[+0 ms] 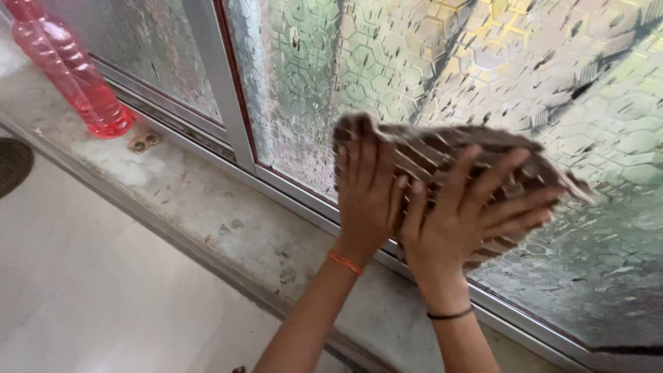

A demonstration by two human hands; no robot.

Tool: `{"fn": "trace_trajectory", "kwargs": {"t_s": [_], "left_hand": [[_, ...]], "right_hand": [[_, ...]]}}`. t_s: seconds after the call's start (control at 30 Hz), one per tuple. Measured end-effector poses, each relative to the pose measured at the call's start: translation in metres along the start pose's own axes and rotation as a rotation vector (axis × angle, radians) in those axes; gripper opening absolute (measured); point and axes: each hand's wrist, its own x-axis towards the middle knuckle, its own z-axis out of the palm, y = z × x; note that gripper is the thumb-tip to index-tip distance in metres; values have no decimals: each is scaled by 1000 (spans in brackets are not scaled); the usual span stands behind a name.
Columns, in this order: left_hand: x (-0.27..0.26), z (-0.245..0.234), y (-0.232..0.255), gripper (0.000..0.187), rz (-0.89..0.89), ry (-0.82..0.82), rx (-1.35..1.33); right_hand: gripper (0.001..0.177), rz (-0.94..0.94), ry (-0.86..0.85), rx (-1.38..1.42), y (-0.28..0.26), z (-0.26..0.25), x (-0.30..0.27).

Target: The person wipes a textured glass window with a cloth using both hands. They move the cloth in circular and back-and-forth motions across the lower and middle sections of the window pane.

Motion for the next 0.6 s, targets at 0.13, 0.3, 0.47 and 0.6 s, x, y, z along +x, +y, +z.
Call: {"fn": "trace_trajectory", "kwargs": {"t_s": [0.13, 0.3, 0.47, 0.6], "left_hand": [[-1, -9, -56, 62, -161, 120, 23], [-63, -15, -56, 65, -284, -104, 45], [-27, -16, -29, 45, -31, -97, -5], [38, -18, -54, 43, 30, 21, 130]], "right_hand": [[55, -335, -242, -31, -55, 20, -3], [56, -376, -313, -97, -37, 35, -69], [62, -122, -289, 60, -14, 8, -38], [59, -199, -257, 19, -56, 0, 42]]}}
